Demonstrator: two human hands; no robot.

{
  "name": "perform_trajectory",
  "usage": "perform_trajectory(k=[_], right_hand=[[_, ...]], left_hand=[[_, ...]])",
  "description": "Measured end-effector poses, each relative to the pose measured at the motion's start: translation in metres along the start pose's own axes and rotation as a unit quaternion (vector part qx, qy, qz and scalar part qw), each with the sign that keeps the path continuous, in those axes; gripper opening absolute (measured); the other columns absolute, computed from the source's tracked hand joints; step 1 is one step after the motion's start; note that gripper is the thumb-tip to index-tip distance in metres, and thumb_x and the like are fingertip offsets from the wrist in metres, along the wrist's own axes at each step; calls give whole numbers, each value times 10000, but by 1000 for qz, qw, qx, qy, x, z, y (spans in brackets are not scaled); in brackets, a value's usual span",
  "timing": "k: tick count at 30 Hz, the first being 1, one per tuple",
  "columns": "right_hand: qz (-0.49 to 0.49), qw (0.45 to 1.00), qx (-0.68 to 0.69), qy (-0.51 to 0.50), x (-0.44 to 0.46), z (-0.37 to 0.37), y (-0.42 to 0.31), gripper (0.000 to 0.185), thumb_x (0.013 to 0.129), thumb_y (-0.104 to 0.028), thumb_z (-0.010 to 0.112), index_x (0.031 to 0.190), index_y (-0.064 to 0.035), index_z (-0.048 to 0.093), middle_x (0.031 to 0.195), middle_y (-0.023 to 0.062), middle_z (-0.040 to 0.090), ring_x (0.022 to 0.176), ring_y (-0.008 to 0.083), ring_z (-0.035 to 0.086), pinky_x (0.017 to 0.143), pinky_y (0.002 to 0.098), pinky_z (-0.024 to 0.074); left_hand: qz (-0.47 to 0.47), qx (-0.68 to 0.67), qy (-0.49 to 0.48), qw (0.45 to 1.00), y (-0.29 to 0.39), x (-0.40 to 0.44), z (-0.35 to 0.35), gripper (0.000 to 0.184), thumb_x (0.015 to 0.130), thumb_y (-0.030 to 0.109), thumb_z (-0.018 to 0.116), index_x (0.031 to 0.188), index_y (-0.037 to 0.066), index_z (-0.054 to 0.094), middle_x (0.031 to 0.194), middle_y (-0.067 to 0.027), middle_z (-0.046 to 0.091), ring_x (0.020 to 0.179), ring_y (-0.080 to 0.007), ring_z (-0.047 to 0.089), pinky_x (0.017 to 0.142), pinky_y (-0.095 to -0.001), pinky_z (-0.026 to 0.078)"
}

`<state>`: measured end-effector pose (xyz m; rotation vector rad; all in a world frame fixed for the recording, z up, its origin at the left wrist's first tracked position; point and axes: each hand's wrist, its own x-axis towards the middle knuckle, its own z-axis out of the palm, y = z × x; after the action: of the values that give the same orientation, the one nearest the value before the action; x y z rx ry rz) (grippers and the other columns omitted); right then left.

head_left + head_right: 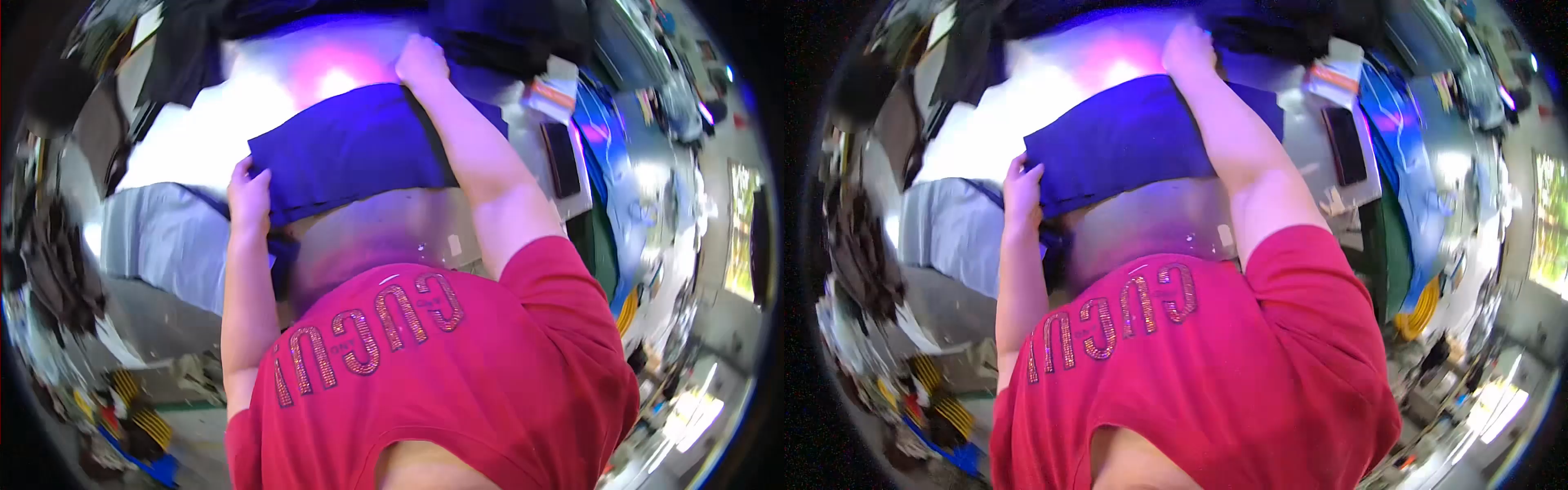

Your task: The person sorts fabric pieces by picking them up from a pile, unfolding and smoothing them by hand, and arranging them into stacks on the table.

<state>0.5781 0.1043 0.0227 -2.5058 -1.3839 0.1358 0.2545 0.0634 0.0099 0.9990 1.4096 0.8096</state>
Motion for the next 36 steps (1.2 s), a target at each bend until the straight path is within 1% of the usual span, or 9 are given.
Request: perform_trajectory(k=[14,17,22,24,26,28,31,34,36], right_hand=[[-54,983,-165,62,-58,-53,108,183,717,-120,494,855,-44,586,895,158,590,855,323,566,738,410,457],[-213,965,66,137,-79,-51,84,150,749,-90,521,874,-35,581,897,131,593,823,282,578,705,373,466],[-158,947,277,47,-119,-36,51,155,769,-81,560,916,-34,577,886,114,590,794,241,580,679,326,466],[-152,942,292,64,-129,-30,53,165,782,-75,560,942,-33,573,877,102,587,779,199,576,670,292,458],[-153,940,297,69,-137,-31,57,171,789,-71,560,954,-32,571,873,96,586,772,178,574,665,275,453],[-101,946,299,72,-143,-34,66,173,793,-65,550,962,-30,571,866,79,584,756,150,560,662,258,445],[-66,943,311,96,-149,-36,88,174,799,-57,541,968,-27,570,862,58,581,743,120,540,657,240,435],[-43,936,329,122,-158,-41,101,168,797,-46,529,959,-22,566,875,65,584,729,131,543,647,246,440],[-18,929,344,136,-163,-45,103,156,789,-32,515,938,-16,560,905,106,597,713,186,577,631,278,464]], left_hand=[[184,-72,-1,980,135,-61,-37,527,768,-64,500,1264,41,357,1053,-149,543,932,-213,561,809,-300,458],[350,-23,42,935,192,-62,-46,514,728,-31,557,1223,37,436,1026,-111,549,915,-199,562,809,-298,458],[394,75,8,916,284,-71,-45,430,749,25,575,1169,-3,487,1155,-112,498,936,-230,557,844,-297,436],[473,142,-117,861,296,-72,-22,318,801,87,537,1107,2,546,1069,-105,565,940,-223,561,838,-310,438],[386,171,-167,891,300,-85,32,592,739,61,567,1277,26,322,960,-149,555,826,-204,568,657,-315,478],[390,292,-141,862,290,-95,73,573,770,92,577,1283,41,326,967,-132,562,734,-150,563,588,-271,469],[363,206,-191,889,262,-64,87,531,798,135,582,1269,46,352,976,-138,570,677,-151,559,560,-256,461],[244,64,-406,878,253,-38,56,553,807,189,598,1278,50,343,967,-120,564,689,-150,552,581,-243,458],[285,273,-187,900,217,31,45,621,782,156,612,1311,69,299,1016,-113,545,719,-153,554,614,-261,466]])
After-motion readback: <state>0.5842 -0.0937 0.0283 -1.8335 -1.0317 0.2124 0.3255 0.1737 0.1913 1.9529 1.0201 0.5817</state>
